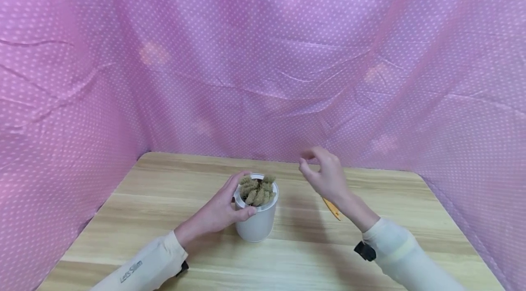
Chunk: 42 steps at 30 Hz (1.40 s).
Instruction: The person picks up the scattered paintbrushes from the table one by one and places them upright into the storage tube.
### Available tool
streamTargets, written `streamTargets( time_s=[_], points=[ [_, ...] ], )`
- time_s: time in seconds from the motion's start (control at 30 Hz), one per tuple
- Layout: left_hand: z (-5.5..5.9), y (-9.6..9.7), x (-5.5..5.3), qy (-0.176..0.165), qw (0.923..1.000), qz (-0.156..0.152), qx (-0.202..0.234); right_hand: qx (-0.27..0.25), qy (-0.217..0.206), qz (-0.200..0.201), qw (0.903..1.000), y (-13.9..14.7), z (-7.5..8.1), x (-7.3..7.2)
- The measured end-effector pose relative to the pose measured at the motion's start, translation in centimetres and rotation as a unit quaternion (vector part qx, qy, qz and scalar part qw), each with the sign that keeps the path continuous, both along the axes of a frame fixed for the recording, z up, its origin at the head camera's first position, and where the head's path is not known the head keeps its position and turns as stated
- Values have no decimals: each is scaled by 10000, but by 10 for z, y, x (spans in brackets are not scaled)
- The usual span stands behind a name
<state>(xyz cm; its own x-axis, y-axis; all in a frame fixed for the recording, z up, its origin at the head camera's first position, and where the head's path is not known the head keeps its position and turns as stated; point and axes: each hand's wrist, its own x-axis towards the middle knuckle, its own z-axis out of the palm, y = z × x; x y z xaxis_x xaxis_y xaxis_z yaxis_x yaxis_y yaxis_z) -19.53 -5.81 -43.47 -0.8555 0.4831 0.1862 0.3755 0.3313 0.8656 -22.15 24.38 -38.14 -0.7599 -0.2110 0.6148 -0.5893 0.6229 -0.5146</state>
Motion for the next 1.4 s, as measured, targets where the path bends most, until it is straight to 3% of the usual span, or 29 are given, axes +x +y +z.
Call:
streamTargets(
  time_s=[0.2,0.37,0.47,0.57,0.7,1.1,1.4],
  points=[
    [-1,-3,1,-16,10000,67,-45,440,-134,-319,9984,30,-33,-12],
    [-1,-5,1,-5,9999,98,-20,837,-848,-548,9914,44,-58,-23],
    [-2,-5,1,36,9999,112,-41,1102,-1456,-658,9810,50,-70,-30],
    [-1,-4,1,48,9999,100,-49,1492,-2059,-793,9639,51,-78,-34],
    [1,-3,0,11,10000,52,-49,1901,-2392,-874,9482,50,-87,-39],
    [1,1,0,-94,9999,-48,55,1642,-2082,-803,9609,58,-111,-49],
    [1,0,1,-83,10000,-13,46,1274,-2208,-594,9651,56,-105,-50]
  ],
)
